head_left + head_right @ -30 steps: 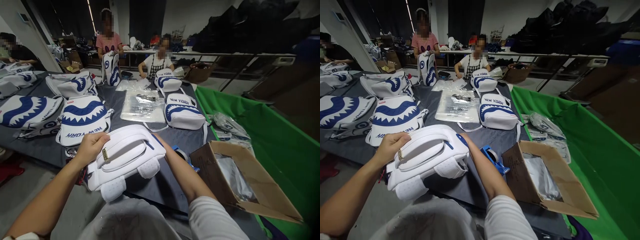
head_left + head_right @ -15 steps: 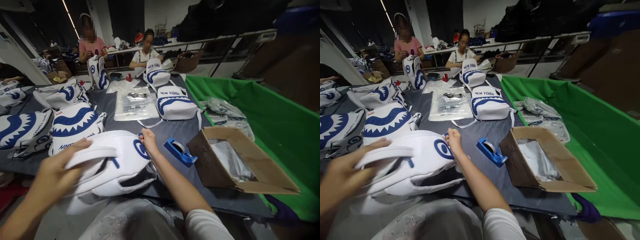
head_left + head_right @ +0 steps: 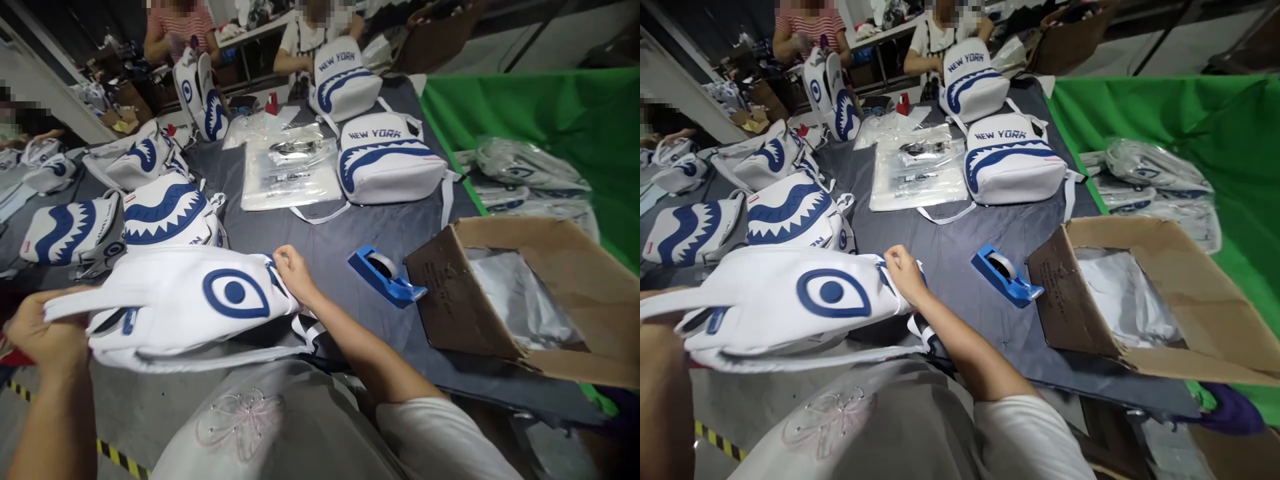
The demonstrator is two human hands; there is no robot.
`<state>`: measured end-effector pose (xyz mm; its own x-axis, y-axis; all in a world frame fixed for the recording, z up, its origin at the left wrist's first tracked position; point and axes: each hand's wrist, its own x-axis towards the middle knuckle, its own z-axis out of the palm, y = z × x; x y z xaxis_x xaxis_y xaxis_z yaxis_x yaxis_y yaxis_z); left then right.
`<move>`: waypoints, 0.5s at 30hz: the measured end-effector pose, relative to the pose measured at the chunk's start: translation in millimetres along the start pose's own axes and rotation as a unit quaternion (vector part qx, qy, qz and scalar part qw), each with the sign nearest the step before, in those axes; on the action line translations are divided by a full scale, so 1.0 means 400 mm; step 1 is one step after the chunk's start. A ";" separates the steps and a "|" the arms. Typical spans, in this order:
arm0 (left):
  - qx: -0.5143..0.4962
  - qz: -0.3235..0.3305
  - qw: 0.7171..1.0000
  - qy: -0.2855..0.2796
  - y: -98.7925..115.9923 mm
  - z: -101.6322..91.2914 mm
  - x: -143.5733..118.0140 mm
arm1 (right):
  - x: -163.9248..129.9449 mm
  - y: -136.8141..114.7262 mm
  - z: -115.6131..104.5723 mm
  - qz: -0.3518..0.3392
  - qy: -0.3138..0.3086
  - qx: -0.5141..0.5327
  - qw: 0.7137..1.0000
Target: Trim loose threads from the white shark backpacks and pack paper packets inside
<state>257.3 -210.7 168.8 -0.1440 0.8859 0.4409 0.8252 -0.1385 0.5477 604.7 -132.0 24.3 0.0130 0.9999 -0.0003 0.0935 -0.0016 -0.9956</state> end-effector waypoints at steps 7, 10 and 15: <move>-0.071 0.027 0.995 -0.059 0.143 0.083 0.093 | -0.034 -0.127 -0.129 -0.201 0.145 -0.175 0.953; -0.114 0.105 0.978 -0.139 0.180 0.129 0.124 | -0.134 -0.239 -0.143 -0.293 0.075 -0.178 0.936; -0.224 0.137 0.932 -0.251 0.155 0.168 0.167 | -0.186 -0.321 -0.091 -0.300 0.066 -0.358 0.882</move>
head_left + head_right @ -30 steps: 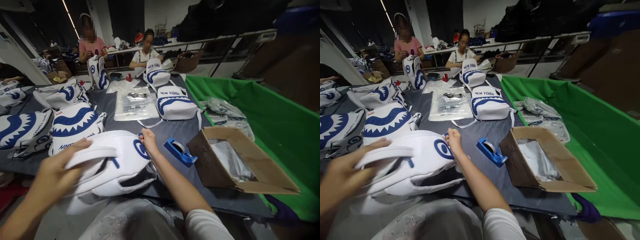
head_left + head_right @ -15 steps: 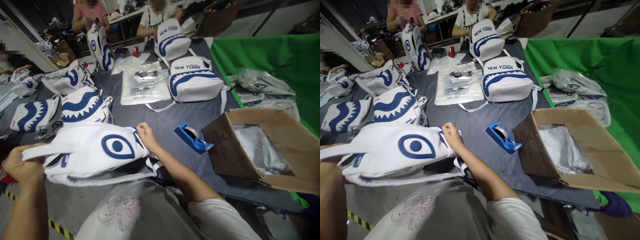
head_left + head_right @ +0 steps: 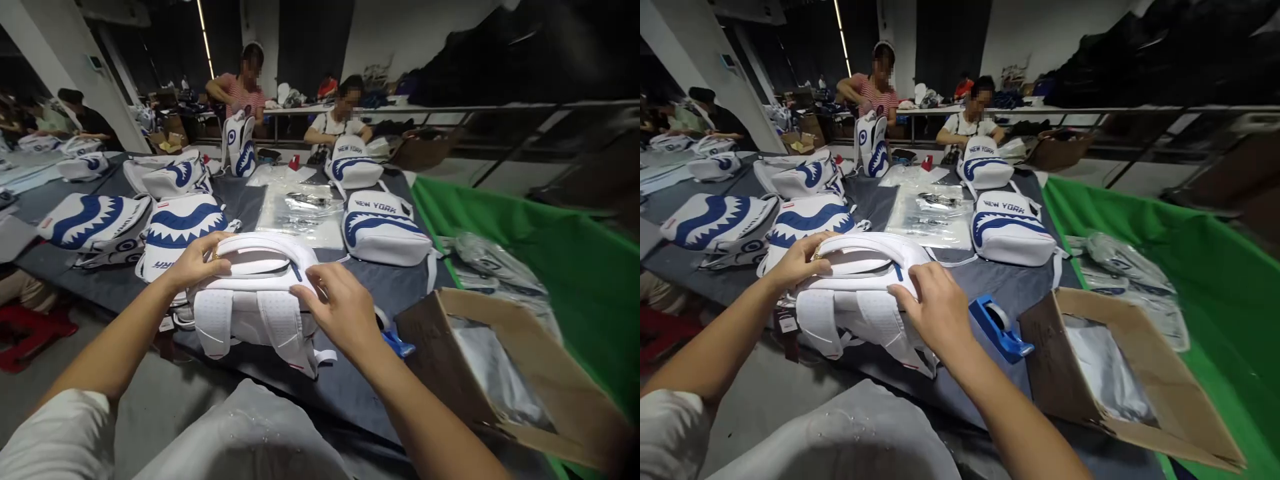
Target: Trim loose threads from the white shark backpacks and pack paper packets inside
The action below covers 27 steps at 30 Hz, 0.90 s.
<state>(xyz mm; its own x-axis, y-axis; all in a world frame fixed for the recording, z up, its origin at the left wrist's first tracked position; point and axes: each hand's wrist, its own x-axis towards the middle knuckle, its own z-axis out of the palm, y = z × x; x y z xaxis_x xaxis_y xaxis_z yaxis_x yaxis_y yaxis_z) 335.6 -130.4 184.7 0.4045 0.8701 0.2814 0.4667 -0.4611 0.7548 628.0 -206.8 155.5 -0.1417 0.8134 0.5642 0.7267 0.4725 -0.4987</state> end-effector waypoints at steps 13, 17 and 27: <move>-0.220 -0.005 0.971 0.092 -0.125 0.052 0.037 | 0.187 -0.065 0.033 0.036 -0.178 -0.431 0.884; -0.202 -0.010 0.965 0.169 -0.088 0.135 0.033 | 0.219 -0.059 -0.005 0.070 -0.203 -0.450 0.867; -0.126 0.012 0.980 0.152 0.040 0.228 0.002 | -0.011 -0.214 -0.017 0.049 -0.095 -0.155 0.982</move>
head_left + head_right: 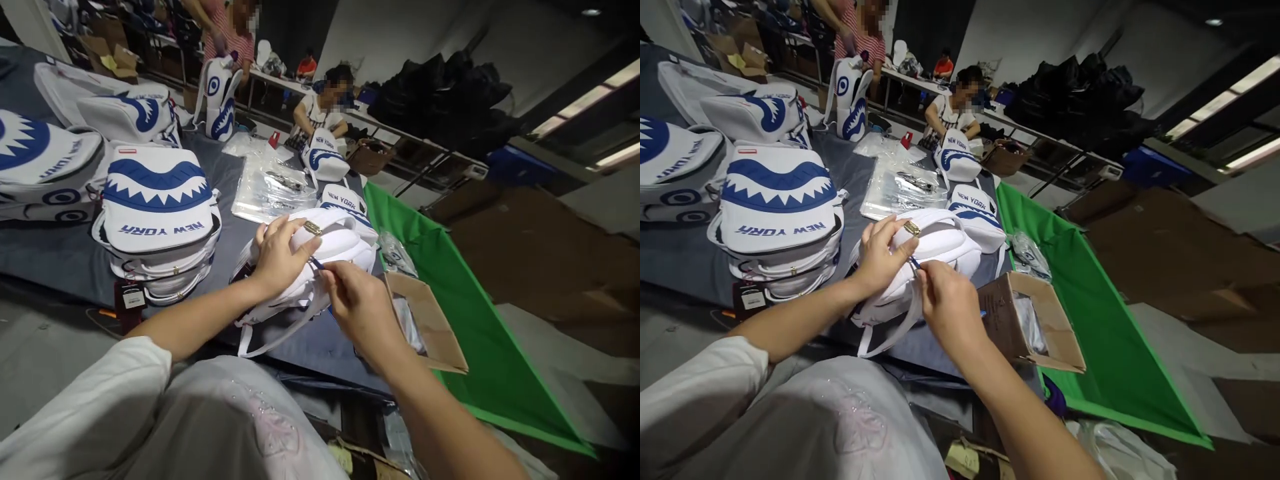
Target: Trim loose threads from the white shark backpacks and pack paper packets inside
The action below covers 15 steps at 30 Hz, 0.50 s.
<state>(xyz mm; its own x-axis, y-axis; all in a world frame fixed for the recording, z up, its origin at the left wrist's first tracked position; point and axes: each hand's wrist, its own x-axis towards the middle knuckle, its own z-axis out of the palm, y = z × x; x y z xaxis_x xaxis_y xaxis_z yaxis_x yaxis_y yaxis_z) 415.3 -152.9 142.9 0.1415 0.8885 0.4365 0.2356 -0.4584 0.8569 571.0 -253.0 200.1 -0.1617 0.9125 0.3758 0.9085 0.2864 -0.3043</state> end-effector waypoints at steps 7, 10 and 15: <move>-0.136 0.120 0.909 -0.376 -0.027 -0.094 0.127 | -0.011 -0.016 0.000 0.079 0.000 0.042 0.996; -0.190 0.101 0.926 -0.309 -0.021 -0.052 0.100 | -0.003 -0.043 0.011 0.099 0.001 0.057 0.993; -0.198 0.116 0.925 -0.302 -0.017 -0.005 0.079 | 0.013 -0.034 0.020 0.144 -0.007 0.026 0.989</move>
<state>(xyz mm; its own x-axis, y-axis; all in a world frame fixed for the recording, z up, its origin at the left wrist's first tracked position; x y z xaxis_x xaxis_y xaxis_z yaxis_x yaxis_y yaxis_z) 416.2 -121.7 151.7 0.6841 0.5394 0.4910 -0.2231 -0.4862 0.8449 554.5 -249.9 199.3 0.0957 0.9622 0.2549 0.8966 0.0279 -0.4420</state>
